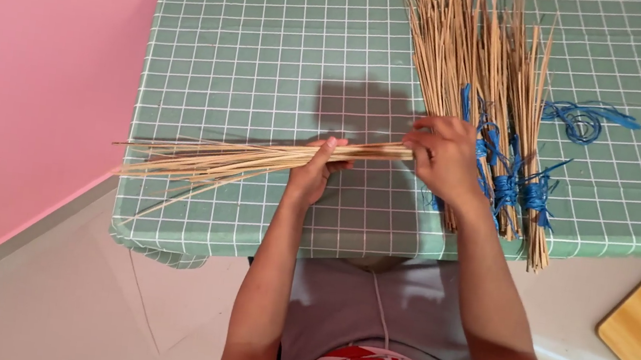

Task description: The person gathers thin bamboo sticks into small groups and ties them together with blue plastic string on a table.

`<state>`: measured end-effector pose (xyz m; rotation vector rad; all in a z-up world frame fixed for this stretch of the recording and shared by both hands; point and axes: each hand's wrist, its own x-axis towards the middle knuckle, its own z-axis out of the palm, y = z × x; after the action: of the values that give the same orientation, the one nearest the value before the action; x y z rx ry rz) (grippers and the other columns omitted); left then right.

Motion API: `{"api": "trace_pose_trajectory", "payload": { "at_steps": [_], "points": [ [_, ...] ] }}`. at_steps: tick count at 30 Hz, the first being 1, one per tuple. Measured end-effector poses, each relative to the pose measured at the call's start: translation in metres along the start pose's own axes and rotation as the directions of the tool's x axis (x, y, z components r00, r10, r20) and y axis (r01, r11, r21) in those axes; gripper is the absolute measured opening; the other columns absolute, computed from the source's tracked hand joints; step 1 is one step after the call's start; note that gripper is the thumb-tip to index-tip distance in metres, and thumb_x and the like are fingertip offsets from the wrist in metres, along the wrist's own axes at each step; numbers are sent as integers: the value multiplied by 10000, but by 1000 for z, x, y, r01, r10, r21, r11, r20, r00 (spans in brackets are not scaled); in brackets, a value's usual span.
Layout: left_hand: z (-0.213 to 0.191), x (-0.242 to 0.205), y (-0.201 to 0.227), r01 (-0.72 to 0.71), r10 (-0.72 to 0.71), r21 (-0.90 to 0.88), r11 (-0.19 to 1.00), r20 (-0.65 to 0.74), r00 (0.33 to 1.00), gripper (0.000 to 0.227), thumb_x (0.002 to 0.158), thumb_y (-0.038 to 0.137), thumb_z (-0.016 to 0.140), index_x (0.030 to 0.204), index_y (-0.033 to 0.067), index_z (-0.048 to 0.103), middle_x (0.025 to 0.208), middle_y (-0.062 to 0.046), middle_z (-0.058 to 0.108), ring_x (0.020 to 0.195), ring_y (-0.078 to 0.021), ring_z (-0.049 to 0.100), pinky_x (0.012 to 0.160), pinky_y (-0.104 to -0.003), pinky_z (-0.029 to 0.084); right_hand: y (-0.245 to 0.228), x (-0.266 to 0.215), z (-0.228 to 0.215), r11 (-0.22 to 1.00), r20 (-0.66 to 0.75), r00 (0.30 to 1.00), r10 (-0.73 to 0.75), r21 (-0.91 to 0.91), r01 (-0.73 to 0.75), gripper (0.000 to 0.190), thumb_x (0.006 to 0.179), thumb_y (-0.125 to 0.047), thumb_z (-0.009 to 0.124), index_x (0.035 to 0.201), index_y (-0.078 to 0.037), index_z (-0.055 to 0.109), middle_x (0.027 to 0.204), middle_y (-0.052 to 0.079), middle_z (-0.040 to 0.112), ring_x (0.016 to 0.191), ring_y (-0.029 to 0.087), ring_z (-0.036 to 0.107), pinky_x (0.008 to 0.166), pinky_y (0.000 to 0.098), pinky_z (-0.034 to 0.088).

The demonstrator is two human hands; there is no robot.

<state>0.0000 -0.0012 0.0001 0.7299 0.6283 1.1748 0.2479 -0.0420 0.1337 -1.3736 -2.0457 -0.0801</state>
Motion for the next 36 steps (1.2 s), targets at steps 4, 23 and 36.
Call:
{"api": "trace_pose_trajectory", "payload": {
  "at_steps": [4,23,36],
  "points": [
    [-1,2,4,-8,8,-27,1000,-18,1000,403,1015,324,661,1149,-55,686,1036,-180,730,884,-275,722,825,-399,620,10,-14,-11,994,-11,995,103,21,-103,73,952,-109,745,982,-137,806,1157,24,720,1110,256,633,1028,435,421],
    [2,-4,6,-59,60,-20,998,31,998,337,1016,260,659,1148,-48,696,1081,-186,736,916,-254,731,837,-392,625,7,28,94,-560,417,438,796,782,273,798,943,-649,393,1486,-66,437,950,143,646,734,267,600,658,431,465],
    [0,-3,2,-18,16,21,1000,55,998,336,1007,258,635,1167,-35,670,1119,-191,732,915,-260,735,828,-390,635,8,-9,108,-456,219,543,810,819,349,504,1009,-517,411,1030,-101,695,525,21,358,456,173,317,457,341,293]
  ]
}}
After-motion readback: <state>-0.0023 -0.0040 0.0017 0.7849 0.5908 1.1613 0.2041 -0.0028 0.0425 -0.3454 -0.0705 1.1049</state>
